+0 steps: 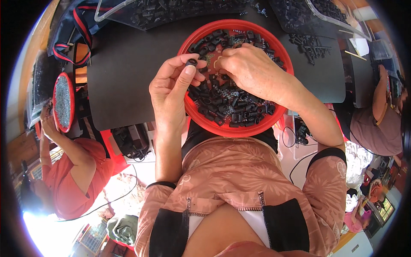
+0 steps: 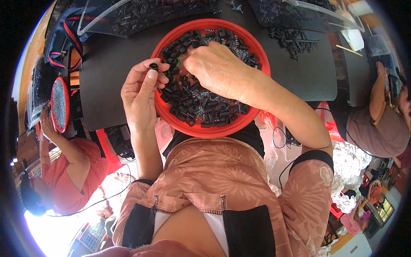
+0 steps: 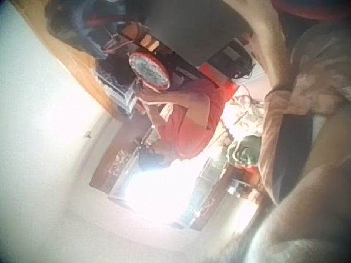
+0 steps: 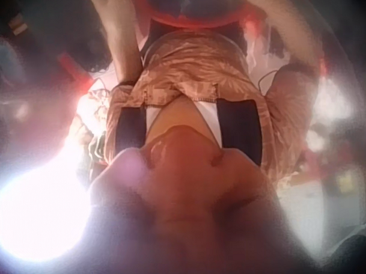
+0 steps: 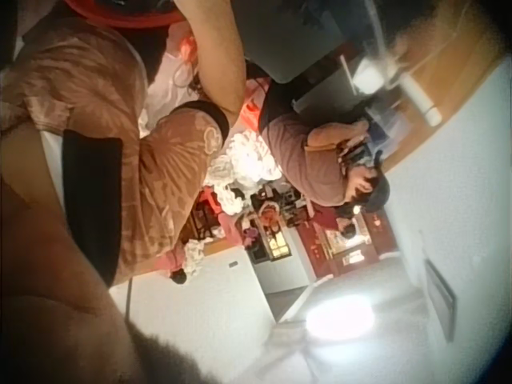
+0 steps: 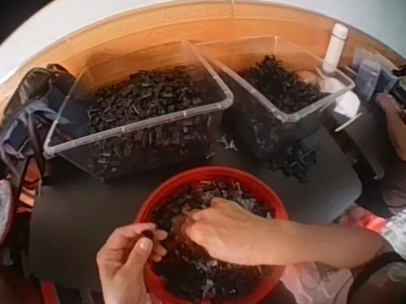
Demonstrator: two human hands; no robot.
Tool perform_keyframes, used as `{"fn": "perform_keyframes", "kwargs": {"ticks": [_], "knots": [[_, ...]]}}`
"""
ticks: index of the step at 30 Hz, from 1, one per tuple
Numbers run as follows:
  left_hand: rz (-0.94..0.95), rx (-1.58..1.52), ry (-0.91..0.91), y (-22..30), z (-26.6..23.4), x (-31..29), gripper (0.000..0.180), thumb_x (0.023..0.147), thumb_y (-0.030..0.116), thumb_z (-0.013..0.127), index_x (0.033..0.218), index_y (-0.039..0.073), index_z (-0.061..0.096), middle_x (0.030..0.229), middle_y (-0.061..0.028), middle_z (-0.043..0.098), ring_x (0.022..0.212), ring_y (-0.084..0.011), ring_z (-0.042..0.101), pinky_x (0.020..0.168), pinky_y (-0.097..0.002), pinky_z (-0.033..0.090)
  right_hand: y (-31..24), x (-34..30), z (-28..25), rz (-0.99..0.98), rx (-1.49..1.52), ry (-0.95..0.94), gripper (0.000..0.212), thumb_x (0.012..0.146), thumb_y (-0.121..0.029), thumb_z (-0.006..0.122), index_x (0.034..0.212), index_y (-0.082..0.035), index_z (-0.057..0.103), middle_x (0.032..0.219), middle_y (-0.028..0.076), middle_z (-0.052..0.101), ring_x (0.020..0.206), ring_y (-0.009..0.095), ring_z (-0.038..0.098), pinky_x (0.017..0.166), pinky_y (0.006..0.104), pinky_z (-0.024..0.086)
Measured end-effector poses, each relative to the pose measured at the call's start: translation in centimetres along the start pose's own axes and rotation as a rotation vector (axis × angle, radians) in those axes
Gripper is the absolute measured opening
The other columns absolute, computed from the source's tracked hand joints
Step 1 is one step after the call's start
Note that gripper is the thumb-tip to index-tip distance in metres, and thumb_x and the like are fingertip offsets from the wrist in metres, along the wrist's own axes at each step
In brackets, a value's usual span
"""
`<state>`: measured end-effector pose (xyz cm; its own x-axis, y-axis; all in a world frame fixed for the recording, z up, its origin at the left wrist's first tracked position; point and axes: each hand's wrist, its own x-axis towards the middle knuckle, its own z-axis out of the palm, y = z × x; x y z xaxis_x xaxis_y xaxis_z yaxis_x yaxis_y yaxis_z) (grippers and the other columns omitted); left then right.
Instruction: The person picks up a plastic cord lock and a metal spring from a red bowl, inserts the spring into the cord lock, and places the assembled piece back into the bowl. This process is repeated for several cord locks and springs.
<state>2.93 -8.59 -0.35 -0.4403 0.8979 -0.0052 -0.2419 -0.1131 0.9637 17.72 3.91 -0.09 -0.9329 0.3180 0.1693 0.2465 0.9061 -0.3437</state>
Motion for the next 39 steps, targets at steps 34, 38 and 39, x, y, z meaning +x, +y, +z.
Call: {"fn": "perform_keyframes", "kwargs": {"ticks": [34, 38, 39], "knots": [[-0.01, 0.069, -0.023, -0.2, 0.2, -0.3, 0.014, 0.089, 0.005, 0.063, 0.102, -0.001, 0.061, 0.087, -0.0075, 0.066, 0.073, -0.0096, 0.058, 0.068, -0.0219, 0.046, -1.5, 1.8, -3.1, 0.253, 1.079, 0.13, 0.015, 0.08, -0.005, 0.07, 0.092, 0.001, 0.066, 0.074, 0.008, 0.068, 0.063, 0.011, 0.063, 0.058, 0.0252, 0.049], [-0.017, 0.078, -0.006, -0.3, 0.2, -0.3, 0.012, 0.089, 0.007, 0.064, 0.097, -0.001, 0.06, 0.088, -0.0091, 0.067, 0.071, -0.0093, 0.057, 0.067, -0.0217, 0.045, -1.3, 2.0, -2.5, 0.262, 1.074, 0.113, 0.019, 0.08, -0.006, 0.071, 0.096, 0.003, 0.064, 0.074, 0.007, 0.067, 0.064, 0.008, 0.061, 0.056, 0.0215, 0.048], [-0.019, 0.078, -0.005, -0.2, 0.1, -0.3, 0.012, 0.089, 0.007, 0.064, 0.097, -0.001, 0.06, 0.088, -0.0091, 0.067, 0.071, -0.0093, 0.057, 0.067, -0.0217, 0.045, -1.3, 2.1, -2.3, 0.233, 1.086, 0.139, 0.021, 0.08, -0.007, 0.072, 0.097, 0.003, 0.064, 0.073, 0.007, 0.066, 0.063, 0.008, 0.061, 0.056, 0.0211, 0.047]]}}
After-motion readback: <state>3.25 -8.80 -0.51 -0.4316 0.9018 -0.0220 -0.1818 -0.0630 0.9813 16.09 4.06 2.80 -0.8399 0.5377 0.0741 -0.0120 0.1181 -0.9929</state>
